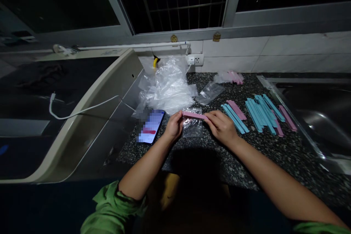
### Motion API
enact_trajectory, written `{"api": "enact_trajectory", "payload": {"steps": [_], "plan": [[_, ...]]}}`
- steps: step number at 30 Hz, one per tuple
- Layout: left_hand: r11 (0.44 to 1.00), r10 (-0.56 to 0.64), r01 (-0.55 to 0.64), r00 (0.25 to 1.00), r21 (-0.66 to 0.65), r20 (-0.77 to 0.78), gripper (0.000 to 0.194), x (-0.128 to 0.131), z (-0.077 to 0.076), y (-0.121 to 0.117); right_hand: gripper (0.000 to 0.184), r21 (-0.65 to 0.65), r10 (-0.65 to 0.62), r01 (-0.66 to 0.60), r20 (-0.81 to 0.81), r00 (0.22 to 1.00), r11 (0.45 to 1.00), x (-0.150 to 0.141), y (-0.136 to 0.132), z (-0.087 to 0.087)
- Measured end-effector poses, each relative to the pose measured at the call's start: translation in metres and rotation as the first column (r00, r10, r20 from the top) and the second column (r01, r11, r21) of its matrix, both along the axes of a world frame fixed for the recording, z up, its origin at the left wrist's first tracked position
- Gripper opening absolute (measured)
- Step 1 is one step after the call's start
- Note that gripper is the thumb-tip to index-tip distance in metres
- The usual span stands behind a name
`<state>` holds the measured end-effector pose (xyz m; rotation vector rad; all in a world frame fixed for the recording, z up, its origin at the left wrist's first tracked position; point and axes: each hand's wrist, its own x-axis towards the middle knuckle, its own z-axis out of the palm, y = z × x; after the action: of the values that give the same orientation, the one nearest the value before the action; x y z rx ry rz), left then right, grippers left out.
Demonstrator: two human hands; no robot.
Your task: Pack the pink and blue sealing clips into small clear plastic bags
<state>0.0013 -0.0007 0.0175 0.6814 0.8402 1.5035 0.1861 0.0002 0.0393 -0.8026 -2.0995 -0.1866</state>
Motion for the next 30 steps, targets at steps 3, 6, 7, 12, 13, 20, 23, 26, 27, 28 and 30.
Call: {"api": "enact_trajectory", "payload": {"steps": [3, 6, 7, 12, 13, 20, 23, 26, 27, 28, 30], "plan": [[1.000, 0.009, -0.009, 1.000, -0.008, 0.015, 0.024, -0.0002, -0.0003, 0.0003, 0.019, -0.004, 0.000, 0.000, -0.009, 1.000, 1.000, -0.0002, -0.0001, 0.0004], [0.999, 0.028, -0.027, 1.000, -0.033, 0.015, 0.021, -0.0003, -0.0003, 0.0006, 0.019, -0.012, 0.004, -0.004, -0.020, 1.000, 1.000, -0.0008, -0.0004, 0.0014], [0.999, 0.034, -0.033, 0.999, -0.038, 0.012, 0.020, -0.0004, -0.0002, 0.0007, 0.018, -0.016, 0.009, -0.009, -0.026, 1.000, 1.000, -0.0011, -0.0005, 0.0017], [0.999, 0.030, -0.029, 0.999, -0.022, 0.016, 0.021, -0.0004, -0.0008, 0.0012, 0.017, -0.022, 0.048, -0.049, -0.063, 0.997, 0.999, -0.0018, -0.0004, 0.0029], [0.999, 0.033, -0.033, 0.999, -0.017, 0.023, 0.022, -0.0005, -0.0012, 0.0013, 0.017, -0.023, 0.051, -0.053, -0.069, 0.996, 0.998, -0.0019, -0.0002, 0.0029], [0.998, 0.056, -0.055, 0.998, -0.039, 0.028, 0.020, -0.0015, -0.0027, 0.0019, 0.017, -0.011, 0.065, -0.066, -0.083, 0.994, 0.998, -0.0020, 0.0008, 0.0019], [0.997, 0.060, -0.059, 0.998, -0.058, 0.010, 0.021, -0.0016, -0.0013, 0.0018, 0.016, -0.003, 0.070, -0.070, -0.091, 0.993, 0.998, -0.0023, 0.0011, 0.0019], [0.996, 0.066, -0.066, 0.998, -0.064, 0.010, 0.024, -0.0012, 0.0005, 0.0016, 0.016, 0.003, 0.067, -0.067, -0.095, 0.993, 0.998, -0.0025, 0.0019, 0.0016], [0.996, 0.069, -0.068, 0.998, -0.061, 0.013, 0.025, -0.0010, 0.0010, 0.0016, 0.016, 0.004, 0.064, -0.064, -0.097, 0.993, 0.998, -0.0025, 0.0022, 0.0013], [0.996, 0.070, -0.069, 0.997, -0.055, 0.017, 0.026, -0.0009, 0.0014, 0.0016, 0.015, 0.003, 0.063, -0.063, -0.099, 0.993, 0.998, -0.0024, 0.0024, 0.0010], [0.997, 0.072, -0.071, 0.997, -0.037, 0.032, 0.026, -0.0007, 0.0018, 0.0016, 0.015, -0.006, 0.058, -0.059, -0.104, 0.993, 0.998, -0.0021, 0.0028, 0.0002]]}}
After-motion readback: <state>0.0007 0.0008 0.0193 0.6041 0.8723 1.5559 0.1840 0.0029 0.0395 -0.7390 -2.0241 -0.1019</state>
